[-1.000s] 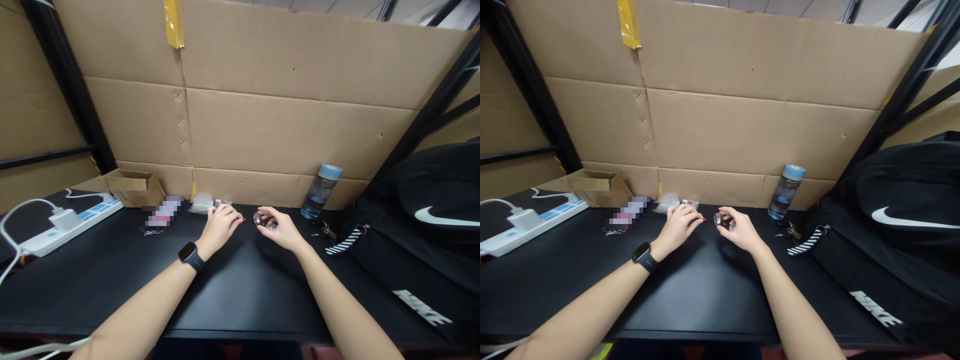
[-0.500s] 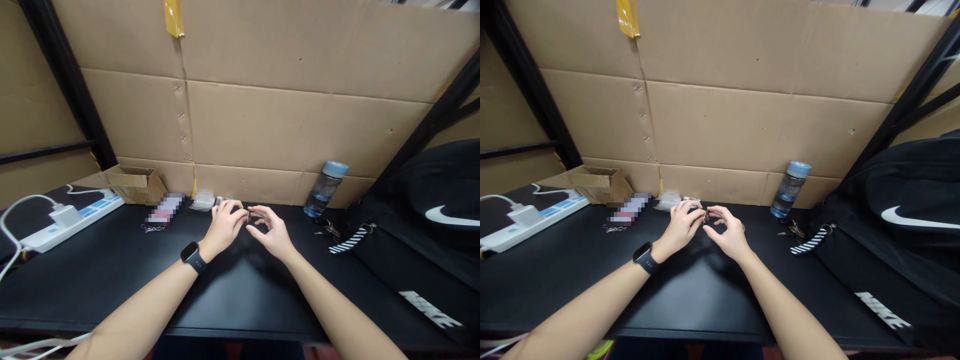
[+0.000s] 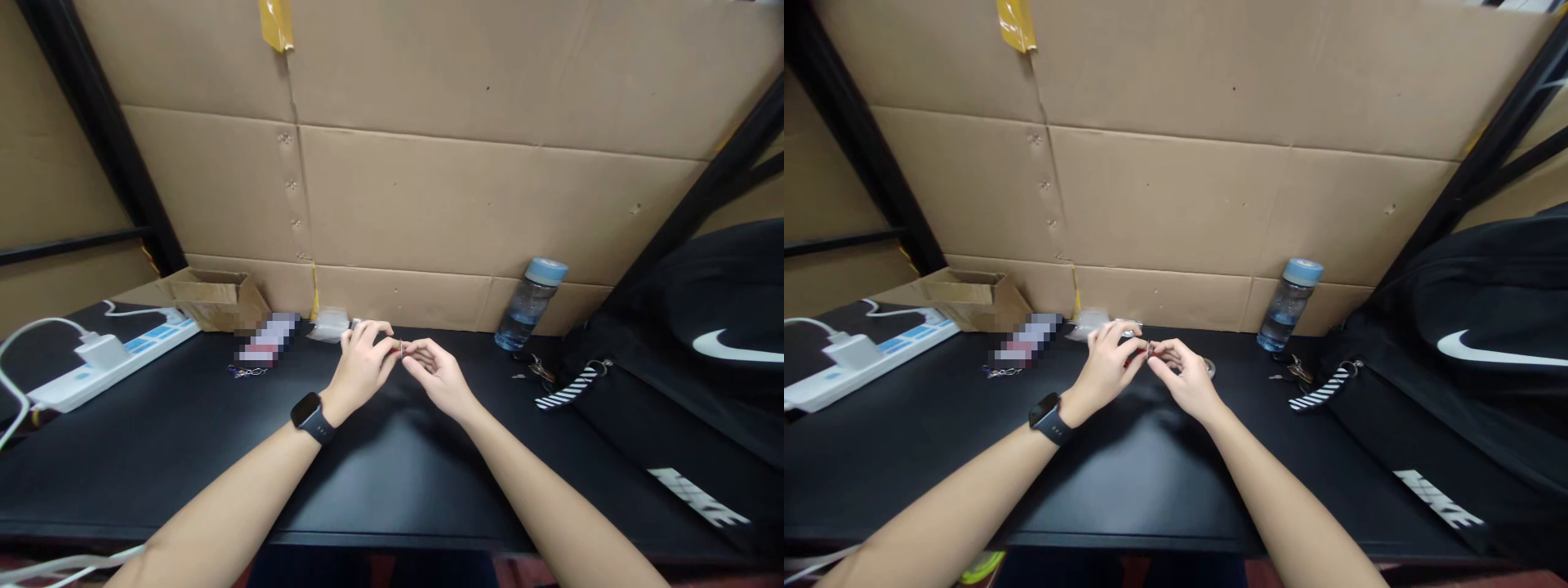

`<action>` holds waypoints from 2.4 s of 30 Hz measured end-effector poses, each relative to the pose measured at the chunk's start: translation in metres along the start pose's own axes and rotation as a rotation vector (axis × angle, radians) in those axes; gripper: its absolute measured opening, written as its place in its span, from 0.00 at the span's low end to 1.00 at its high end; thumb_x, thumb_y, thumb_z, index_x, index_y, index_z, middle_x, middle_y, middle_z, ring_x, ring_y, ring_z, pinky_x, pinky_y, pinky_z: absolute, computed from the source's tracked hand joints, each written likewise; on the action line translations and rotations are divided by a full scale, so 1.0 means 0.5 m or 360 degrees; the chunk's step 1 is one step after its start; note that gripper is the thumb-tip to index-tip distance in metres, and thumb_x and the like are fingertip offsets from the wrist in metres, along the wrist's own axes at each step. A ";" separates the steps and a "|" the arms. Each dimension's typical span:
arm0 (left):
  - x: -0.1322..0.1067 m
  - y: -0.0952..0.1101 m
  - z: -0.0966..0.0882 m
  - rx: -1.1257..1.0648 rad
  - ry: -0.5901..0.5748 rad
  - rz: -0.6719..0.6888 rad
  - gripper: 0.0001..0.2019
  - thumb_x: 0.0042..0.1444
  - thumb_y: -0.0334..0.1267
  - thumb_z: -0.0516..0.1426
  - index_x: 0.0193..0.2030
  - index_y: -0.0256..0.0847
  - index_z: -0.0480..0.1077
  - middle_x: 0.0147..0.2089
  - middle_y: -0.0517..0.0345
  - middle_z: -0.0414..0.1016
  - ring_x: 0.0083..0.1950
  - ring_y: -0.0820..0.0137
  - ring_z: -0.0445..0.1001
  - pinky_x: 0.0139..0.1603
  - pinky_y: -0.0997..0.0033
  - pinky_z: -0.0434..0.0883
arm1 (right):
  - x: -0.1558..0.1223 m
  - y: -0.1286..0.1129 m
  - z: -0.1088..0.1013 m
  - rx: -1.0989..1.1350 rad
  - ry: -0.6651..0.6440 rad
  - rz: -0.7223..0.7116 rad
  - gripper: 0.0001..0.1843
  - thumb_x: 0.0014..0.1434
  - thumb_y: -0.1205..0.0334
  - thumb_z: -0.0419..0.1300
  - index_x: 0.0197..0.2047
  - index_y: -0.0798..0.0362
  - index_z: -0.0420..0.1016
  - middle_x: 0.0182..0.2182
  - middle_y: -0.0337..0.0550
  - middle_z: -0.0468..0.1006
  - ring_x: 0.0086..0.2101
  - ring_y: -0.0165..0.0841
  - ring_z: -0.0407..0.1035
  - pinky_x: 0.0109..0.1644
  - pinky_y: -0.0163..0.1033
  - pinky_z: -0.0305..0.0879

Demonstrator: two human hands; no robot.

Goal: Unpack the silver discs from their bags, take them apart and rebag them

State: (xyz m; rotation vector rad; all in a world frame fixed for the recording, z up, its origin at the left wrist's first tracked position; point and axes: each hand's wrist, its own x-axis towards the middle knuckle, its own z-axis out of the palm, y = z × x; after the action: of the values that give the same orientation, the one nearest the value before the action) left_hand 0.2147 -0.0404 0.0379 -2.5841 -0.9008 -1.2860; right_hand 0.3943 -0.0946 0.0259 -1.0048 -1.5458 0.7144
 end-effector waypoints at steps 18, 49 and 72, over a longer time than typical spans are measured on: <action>0.001 -0.006 -0.012 -0.0196 -0.0445 0.0042 0.10 0.65 0.45 0.54 0.47 0.48 0.73 0.58 0.53 0.70 0.61 0.58 0.62 0.58 0.53 0.59 | 0.008 -0.014 -0.035 -0.0880 -0.0042 -0.0311 0.08 0.66 0.62 0.54 0.36 0.50 0.73 0.52 0.47 0.72 0.54 0.39 0.66 0.60 0.48 0.61; -0.009 -0.060 0.010 -0.0075 -0.0741 0.0008 0.09 0.60 0.34 0.53 0.39 0.45 0.74 0.33 0.55 0.78 0.42 0.63 0.71 0.45 0.61 0.59 | 0.014 0.046 -0.201 -0.1466 -0.0450 0.0247 0.20 0.50 0.63 0.67 0.49 0.46 0.77 0.44 0.43 0.80 0.42 0.38 0.75 0.48 0.42 0.67; 0.005 -0.057 0.009 -0.0373 -0.0566 -0.0053 0.05 0.64 0.40 0.57 0.39 0.45 0.73 0.40 0.61 0.79 0.42 0.67 0.75 0.49 0.64 0.63 | 0.013 -0.009 -0.140 -0.0981 -0.0209 -0.0075 0.24 0.52 0.64 0.67 0.53 0.47 0.75 0.47 0.42 0.80 0.44 0.35 0.75 0.49 0.42 0.69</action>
State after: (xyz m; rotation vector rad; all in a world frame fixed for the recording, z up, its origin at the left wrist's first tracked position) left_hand 0.2029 -0.0144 0.0324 -3.0608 -0.8929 -1.0086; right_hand 0.4610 -0.0959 0.0478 -1.3814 -1.9537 0.2669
